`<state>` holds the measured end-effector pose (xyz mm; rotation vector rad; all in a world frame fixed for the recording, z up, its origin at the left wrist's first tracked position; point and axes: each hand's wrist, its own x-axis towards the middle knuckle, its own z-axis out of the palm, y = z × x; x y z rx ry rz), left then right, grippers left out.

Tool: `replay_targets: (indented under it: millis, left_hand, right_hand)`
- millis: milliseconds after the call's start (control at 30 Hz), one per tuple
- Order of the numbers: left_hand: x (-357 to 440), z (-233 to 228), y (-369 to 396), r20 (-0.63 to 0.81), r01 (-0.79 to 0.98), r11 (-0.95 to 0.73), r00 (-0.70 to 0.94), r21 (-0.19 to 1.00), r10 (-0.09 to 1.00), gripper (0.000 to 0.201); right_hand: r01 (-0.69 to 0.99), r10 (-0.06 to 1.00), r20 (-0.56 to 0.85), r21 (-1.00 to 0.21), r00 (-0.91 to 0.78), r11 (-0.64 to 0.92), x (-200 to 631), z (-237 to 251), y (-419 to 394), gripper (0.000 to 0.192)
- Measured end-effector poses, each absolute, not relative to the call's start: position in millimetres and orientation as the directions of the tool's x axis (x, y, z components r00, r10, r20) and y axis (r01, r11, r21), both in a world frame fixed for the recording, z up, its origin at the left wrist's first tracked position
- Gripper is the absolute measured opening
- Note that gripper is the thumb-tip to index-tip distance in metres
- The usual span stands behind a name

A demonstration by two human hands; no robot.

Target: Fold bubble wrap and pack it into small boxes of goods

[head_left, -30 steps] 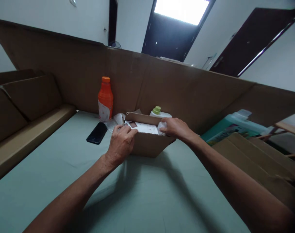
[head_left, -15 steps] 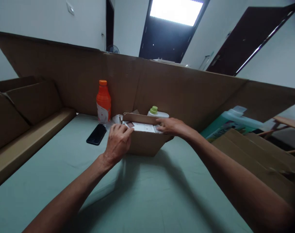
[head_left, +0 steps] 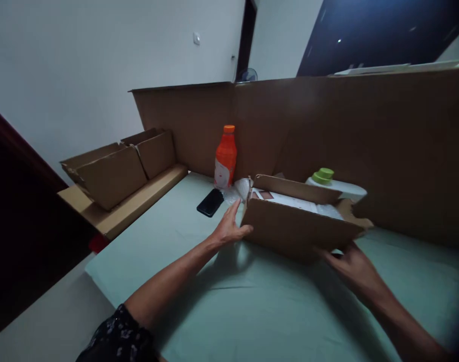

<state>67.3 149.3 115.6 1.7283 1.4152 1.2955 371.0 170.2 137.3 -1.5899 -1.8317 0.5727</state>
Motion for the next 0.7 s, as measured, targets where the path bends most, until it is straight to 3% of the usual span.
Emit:
replay_targets:
  millis: [133, 267, 467, 700]
  left_hand:
    - [102.3, 117.4, 126.8, 0.333, 0.261, -0.335, 0.054, 0.905, 0.942, 0.094]
    - [88.8, 112.2, 55.0, 0.247, 0.161, -0.256, 0.074, 0.953, 0.966, 0.086]
    - [33.2, 122.0, -16.3, 0.149, 0.237, -0.091, -0.239, 0.967, 0.960, 0.069]
    - [34.4, 114.6, -29.6, 0.134, 0.221, -0.092, -0.185, 0.971, 0.974, 0.052]
  right_hand:
    - [0.725, 0.976, 0.219, -0.670, -0.013, 0.160, 372.4, 140.3, 144.3, 0.038]
    - [0.715, 0.978, 0.208, -0.681, -0.019, 0.159, 363.4, 138.9, 88.0, 0.023]
    - [0.601, 0.946, 0.218, -0.732, -0.239, 0.321, 288.6, 146.3, 61.5, 0.025]
    - [0.686, 0.941, 0.269, -0.645, -0.208, 0.336, 305.1, 134.3, 19.2, 0.019]
